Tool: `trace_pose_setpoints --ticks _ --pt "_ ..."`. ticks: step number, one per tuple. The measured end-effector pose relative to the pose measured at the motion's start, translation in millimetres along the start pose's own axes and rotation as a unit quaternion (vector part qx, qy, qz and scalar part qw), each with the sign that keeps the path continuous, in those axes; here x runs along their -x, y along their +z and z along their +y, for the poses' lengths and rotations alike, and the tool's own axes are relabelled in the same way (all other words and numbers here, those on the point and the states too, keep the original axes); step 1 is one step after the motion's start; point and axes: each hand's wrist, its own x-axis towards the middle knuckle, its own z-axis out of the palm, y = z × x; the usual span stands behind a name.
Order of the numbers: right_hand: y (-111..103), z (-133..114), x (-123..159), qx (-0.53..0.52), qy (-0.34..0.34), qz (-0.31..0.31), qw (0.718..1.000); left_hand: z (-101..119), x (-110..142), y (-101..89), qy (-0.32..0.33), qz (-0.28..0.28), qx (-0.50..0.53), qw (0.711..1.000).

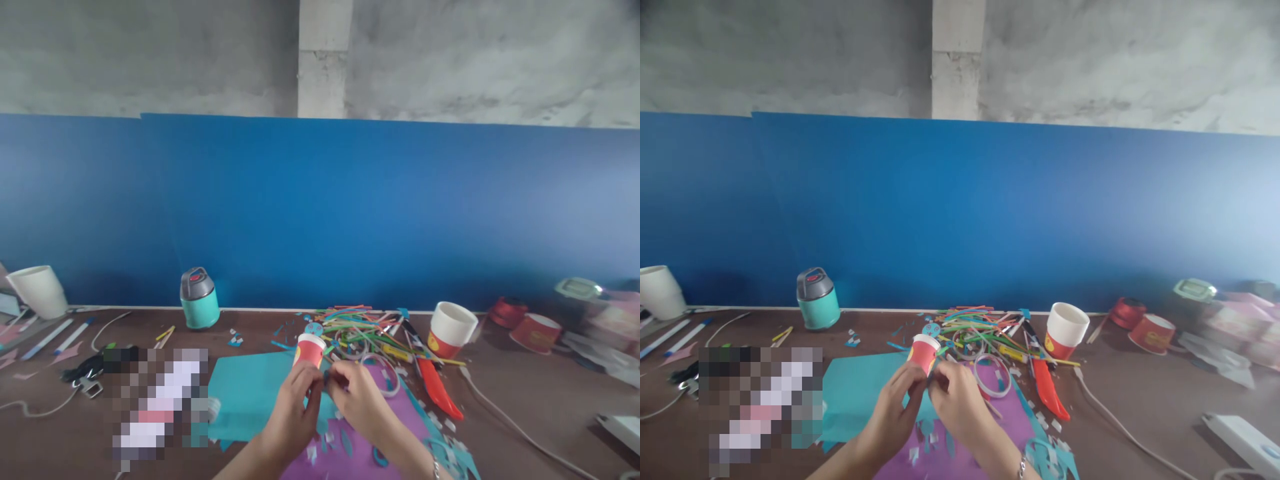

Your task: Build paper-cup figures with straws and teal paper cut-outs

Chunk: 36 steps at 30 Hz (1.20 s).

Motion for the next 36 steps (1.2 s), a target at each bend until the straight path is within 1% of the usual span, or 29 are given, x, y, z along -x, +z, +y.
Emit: trace_pose_setpoints --ticks 3,5,7,10,12,17,20,31,36 --pt "-6 3 -3 -0.024 -0.011 -0.049 0.998 0 0 3.0 0.005 0.001 0.001 1.000" --pt "-11 2 -4 -0.017 0.000 -0.068 0.998 -1 -1 5.1 -0.009 0.015 -0.002 1.000" --pt "-15 0 -5 0.028 0.022 -0.053 0.998 -3 -2 6.0 -0.027 0.039 -0.011 0.999" --pt "-18 -4 -4 0.114 0.051 -0.012 0.992 -4 -3 5.0 -0.038 0.067 -0.028 0.997" --pt "-18 -6 -3 0.132 0.047 -0.004 0.990 -4 -3 3.8 -0.041 0.062 -0.039 0.996" --pt "-13 -6 0 0.105 0.002 -0.023 0.994 -1 0 3.1 -0.041 0.026 -0.051 0.998" --pt "-12 -7 0 0.098 -0.009 -0.028 0.995 0 0 2.8 -0.031 0.010 -0.048 0.998" --pt "-11 -1 1 0.055 -0.026 -0.038 0.997 0 0 2.3 -0.031 0.006 -0.035 0.999" --pt "-12 -1 1 0.041 -0.024 -0.045 0.998 1 -1 1.8 -0.024 0.005 -0.038 0.999"
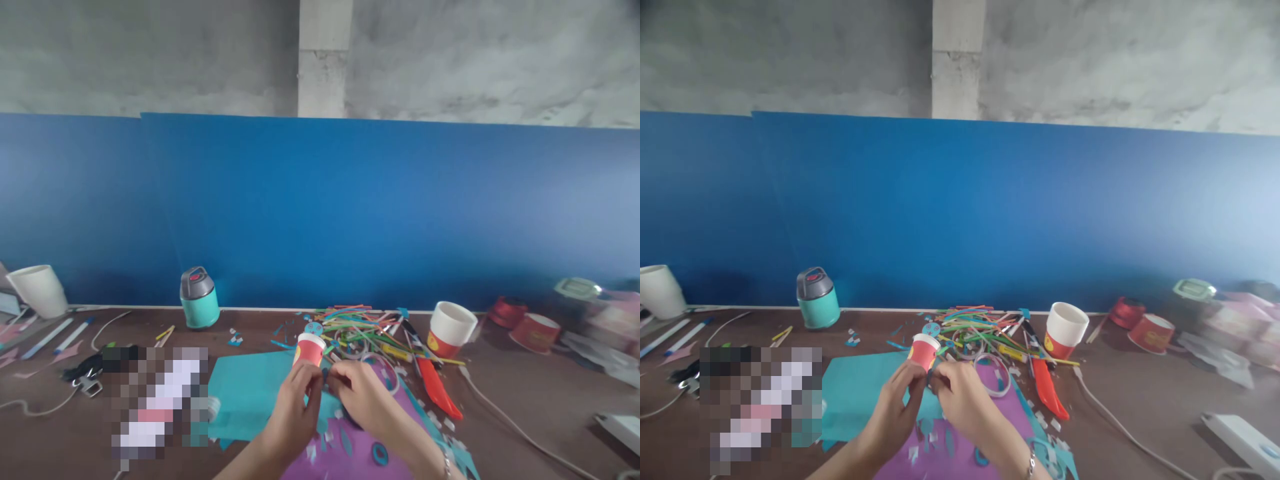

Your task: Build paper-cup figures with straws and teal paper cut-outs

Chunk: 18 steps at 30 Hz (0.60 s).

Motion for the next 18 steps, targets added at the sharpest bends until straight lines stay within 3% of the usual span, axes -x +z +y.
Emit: trace_pose_setpoints --ticks 10,18 --pt "3.4 -1.5 -1.9 0.027 0.014 0.009 0.999 -3.5 2.6 1.6 0.023 -0.015 0.013 1.000" --pt "0.9 -3.2 -4.7 -0.027 0.051 0.031 0.998 -1.3 -2.4 2.9 -0.049 0.039 0.069 0.996"
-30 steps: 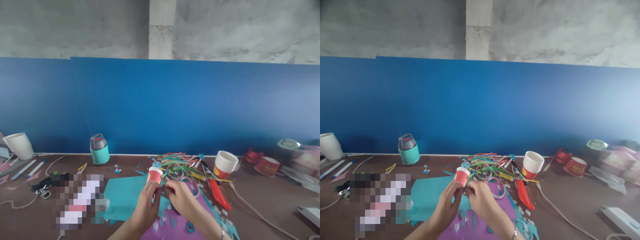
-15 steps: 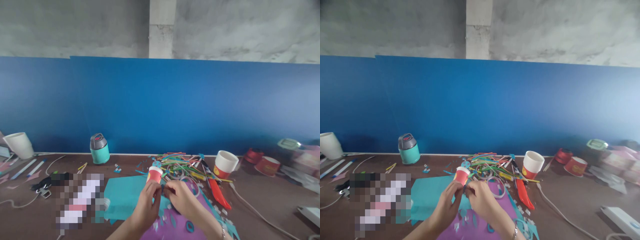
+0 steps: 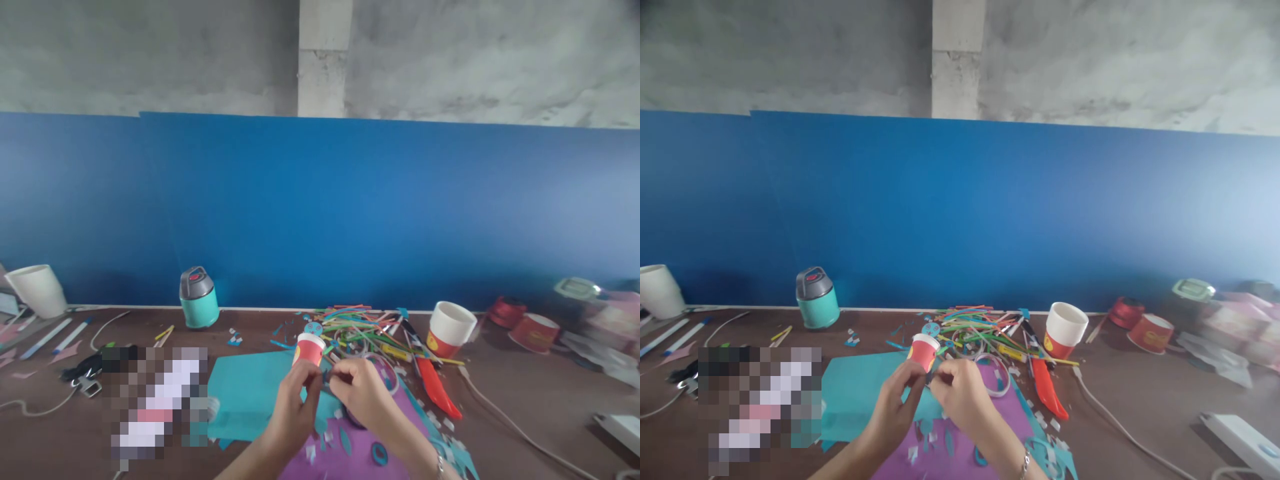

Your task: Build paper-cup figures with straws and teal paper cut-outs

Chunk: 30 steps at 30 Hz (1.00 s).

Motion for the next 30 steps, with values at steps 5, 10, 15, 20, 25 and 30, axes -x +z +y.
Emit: trace_pose_setpoints --ticks 5,10,15,20,25,30 --pt "-7 7 -4 0.112 0.032 0.043 0.992 -1 -3 -1.6 -0.055 0.056 0.048 0.996" --pt "-10 8 1 0.241 0.027 -0.008 0.970 2 -7 -3.9 -0.115 0.085 0.103 0.984" --pt "3 -8 8 0.175 -0.104 0.062 0.977 5 -8 -1.0 -0.165 0.089 0.149 0.971" --pt "9 -10 9 0.146 -0.162 0.102 0.971 6 -6 0.8 -0.159 0.071 0.181 0.968" --pt "7 -1 -1 -0.069 -0.009 0.043 0.997 8 -11 -3.8 -0.164 0.087 0.195 0.963" --pt "5 3 -4 -0.140 0.019 -0.014 0.990 4 -12 -6.5 -0.143 0.043 0.168 0.974"
